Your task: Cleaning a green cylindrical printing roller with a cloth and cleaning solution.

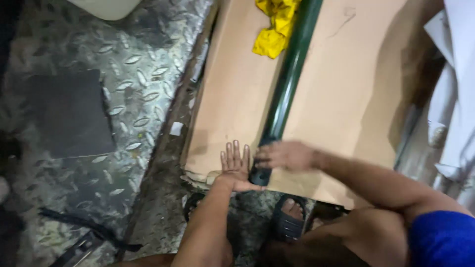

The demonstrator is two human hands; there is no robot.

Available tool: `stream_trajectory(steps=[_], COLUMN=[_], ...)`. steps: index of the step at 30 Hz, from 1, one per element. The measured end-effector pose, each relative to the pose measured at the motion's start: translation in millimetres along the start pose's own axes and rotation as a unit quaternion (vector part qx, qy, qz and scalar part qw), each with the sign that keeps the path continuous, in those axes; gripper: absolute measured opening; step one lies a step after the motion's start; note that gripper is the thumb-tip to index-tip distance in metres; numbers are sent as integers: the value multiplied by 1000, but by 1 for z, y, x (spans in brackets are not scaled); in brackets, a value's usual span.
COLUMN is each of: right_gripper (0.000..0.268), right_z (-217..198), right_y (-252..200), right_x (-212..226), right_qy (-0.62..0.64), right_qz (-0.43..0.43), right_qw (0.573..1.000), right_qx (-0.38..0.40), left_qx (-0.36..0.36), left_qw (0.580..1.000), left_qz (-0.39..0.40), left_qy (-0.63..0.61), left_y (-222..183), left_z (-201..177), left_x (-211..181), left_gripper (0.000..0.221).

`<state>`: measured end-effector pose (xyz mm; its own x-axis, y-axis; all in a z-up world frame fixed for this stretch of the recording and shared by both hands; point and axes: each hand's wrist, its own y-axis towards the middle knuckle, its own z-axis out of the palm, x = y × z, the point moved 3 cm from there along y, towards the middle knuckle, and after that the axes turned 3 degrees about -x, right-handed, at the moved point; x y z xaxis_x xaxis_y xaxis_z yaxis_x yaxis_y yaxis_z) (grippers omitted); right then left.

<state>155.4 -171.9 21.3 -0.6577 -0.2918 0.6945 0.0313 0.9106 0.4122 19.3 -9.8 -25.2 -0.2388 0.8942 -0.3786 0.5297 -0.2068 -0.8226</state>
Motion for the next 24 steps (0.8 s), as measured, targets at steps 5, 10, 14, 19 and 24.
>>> stream_trajectory(steps=[5,10,14,19,24], right_gripper=[50,51,37,53,43], right_z=[-86,7,-10,-86,19], right_y=[23,-13,9,-6,19], right_x=[-70,-17,-9,-90,-3], right_qy=[-301,-121,60,-191,-8], right_qz=[82,106,93,129,208], right_qw=[949,987,994,973,974], right_qx=[-49,-22,-11,-4,-85], left_qx=[-22,-31,-20,-23,-25], left_qw=[1000,999,1000,1000,999], left_qz=[-13,-14,-11,-12,-18], left_qy=[-15,-5,-1,-5,-12], left_y=[0,-2,4,2,-3], left_z=[4,3,7,7,6], left_x=[10,4,8,5,12], left_gripper=[160,158,156,158,155])
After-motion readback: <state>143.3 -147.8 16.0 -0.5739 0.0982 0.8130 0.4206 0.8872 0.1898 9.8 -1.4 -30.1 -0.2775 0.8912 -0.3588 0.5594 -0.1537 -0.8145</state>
